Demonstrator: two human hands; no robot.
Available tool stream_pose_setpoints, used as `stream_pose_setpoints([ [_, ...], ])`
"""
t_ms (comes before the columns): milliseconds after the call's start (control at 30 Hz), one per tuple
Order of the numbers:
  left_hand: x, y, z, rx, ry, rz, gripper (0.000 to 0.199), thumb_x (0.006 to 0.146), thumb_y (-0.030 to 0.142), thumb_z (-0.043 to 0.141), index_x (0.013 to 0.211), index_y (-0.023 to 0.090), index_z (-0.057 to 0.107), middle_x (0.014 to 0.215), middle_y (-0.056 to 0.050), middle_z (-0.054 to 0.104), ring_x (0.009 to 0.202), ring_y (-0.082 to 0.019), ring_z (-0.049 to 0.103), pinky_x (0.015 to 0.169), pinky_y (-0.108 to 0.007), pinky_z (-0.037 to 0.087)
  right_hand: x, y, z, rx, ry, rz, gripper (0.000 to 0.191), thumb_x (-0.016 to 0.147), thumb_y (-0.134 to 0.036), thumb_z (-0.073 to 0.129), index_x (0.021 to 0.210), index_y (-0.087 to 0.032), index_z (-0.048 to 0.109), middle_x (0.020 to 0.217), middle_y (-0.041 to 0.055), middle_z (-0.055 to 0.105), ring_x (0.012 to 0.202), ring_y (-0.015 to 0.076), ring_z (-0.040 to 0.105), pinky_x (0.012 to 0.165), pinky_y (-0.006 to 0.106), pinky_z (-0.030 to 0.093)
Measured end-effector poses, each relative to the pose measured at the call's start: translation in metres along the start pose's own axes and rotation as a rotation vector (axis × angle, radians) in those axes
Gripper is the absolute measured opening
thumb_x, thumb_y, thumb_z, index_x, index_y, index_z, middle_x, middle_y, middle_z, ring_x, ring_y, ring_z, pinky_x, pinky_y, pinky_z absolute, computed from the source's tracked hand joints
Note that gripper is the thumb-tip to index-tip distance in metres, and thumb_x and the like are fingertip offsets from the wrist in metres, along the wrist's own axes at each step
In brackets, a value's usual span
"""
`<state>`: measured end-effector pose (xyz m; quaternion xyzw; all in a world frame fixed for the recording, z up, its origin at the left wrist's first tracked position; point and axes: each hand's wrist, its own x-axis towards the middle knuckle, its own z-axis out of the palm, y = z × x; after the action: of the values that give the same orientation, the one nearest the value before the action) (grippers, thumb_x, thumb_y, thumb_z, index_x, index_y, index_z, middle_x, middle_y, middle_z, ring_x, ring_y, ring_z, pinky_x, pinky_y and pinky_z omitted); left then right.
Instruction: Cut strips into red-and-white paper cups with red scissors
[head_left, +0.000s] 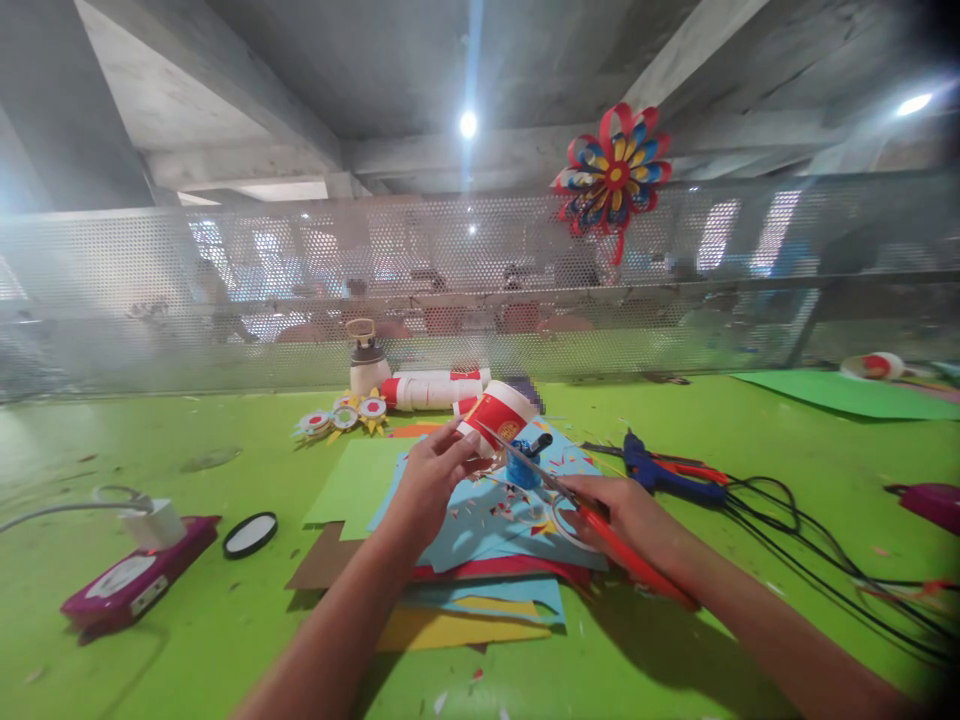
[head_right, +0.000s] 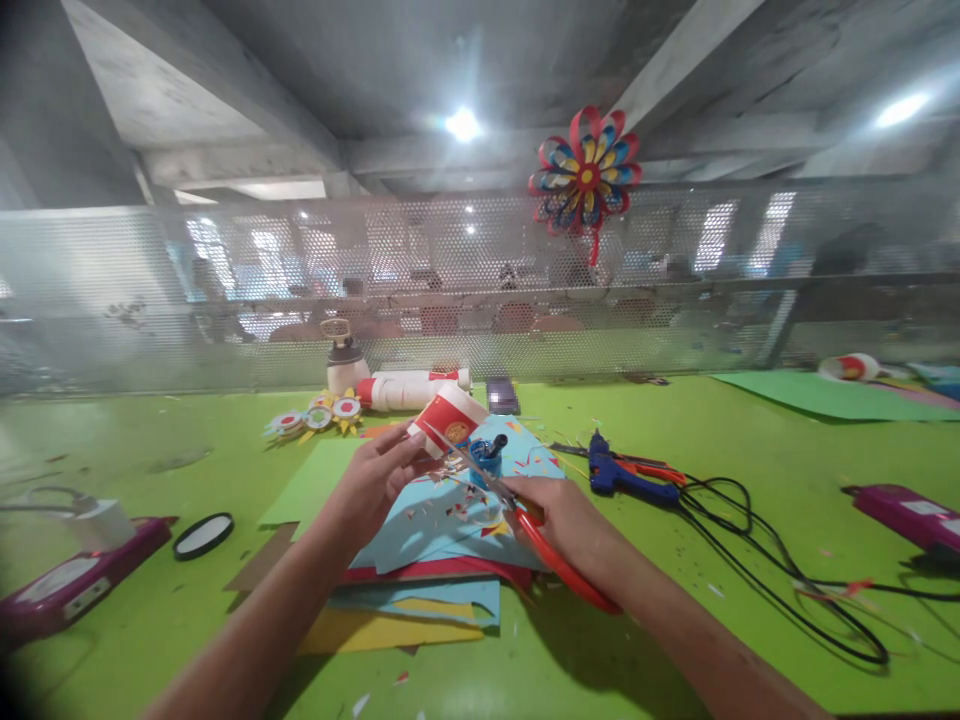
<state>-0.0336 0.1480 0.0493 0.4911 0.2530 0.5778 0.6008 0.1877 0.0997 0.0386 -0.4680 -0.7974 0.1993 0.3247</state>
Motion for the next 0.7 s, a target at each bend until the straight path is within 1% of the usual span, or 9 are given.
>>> stream_pose_setpoints([
  [100,0.0003,0.0002,0.0002,-0.003,-0.003,0.012,0.036,0.074,0.033,0.072,0.101,0.009,0.07,0.098,-0.014,0.071,0.082,-0.022,0.066,0.078,-0.036,0.051,0.0017,0.0028,0.0013,-0.016,-0.005,-0.011,0.03,0.079,-0.022,0.055,0.101,-0.014,0.074,0.092,0.0069,0.075,0.078,0.0227,0.067,0.071,0.03,0.051],
  [300,0.0008,-0.0046,0.0011,0.124,0.047,0.046,0.048,0.07,0.031,0.075,0.114,0.015,0.067,0.094,-0.01,0.072,0.082,-0.021,0.064,0.08,-0.036,0.049,0.0018,0.0036,0.003,0.029,-0.024,-0.019,0.033,0.079,-0.019,0.055,0.107,-0.016,0.072,0.092,0.0062,0.075,0.088,0.0256,0.067,0.079,0.033,0.051],
  [467,0.0015,-0.0087,0.0015,0.133,0.057,0.059,0.048,0.07,0.032,0.075,0.115,0.015,0.068,0.089,-0.008,0.072,0.08,-0.02,0.064,0.08,-0.036,0.05,0.0005,0.0029,0.0025,0.019,-0.03,0.003,0.031,0.081,-0.022,0.054,0.104,-0.017,0.073,0.09,0.0055,0.074,0.086,0.0256,0.067,0.077,0.034,0.051],
  [600,0.0005,-0.0089,0.0039,0.116,0.058,0.054,0.047,0.071,0.031,0.074,0.114,0.015,0.068,0.093,-0.009,0.072,0.081,-0.02,0.065,0.08,-0.035,0.05,0.0003,0.0058,0.0031,0.001,-0.017,0.032,0.029,0.077,-0.021,0.055,0.098,-0.015,0.074,0.086,0.0064,0.074,0.079,0.0244,0.067,0.072,0.032,0.051],
  [700,-0.0001,-0.0076,0.0041,0.073,0.056,0.045,0.044,0.072,0.029,0.074,0.113,0.016,0.068,0.096,-0.009,0.072,0.082,-0.02,0.066,0.08,-0.034,0.05,-0.0001,0.0057,0.0033,-0.004,-0.001,0.009,0.029,0.077,-0.02,0.054,0.097,-0.015,0.075,0.089,0.006,0.074,0.079,0.024,0.067,0.071,0.031,0.051],
])
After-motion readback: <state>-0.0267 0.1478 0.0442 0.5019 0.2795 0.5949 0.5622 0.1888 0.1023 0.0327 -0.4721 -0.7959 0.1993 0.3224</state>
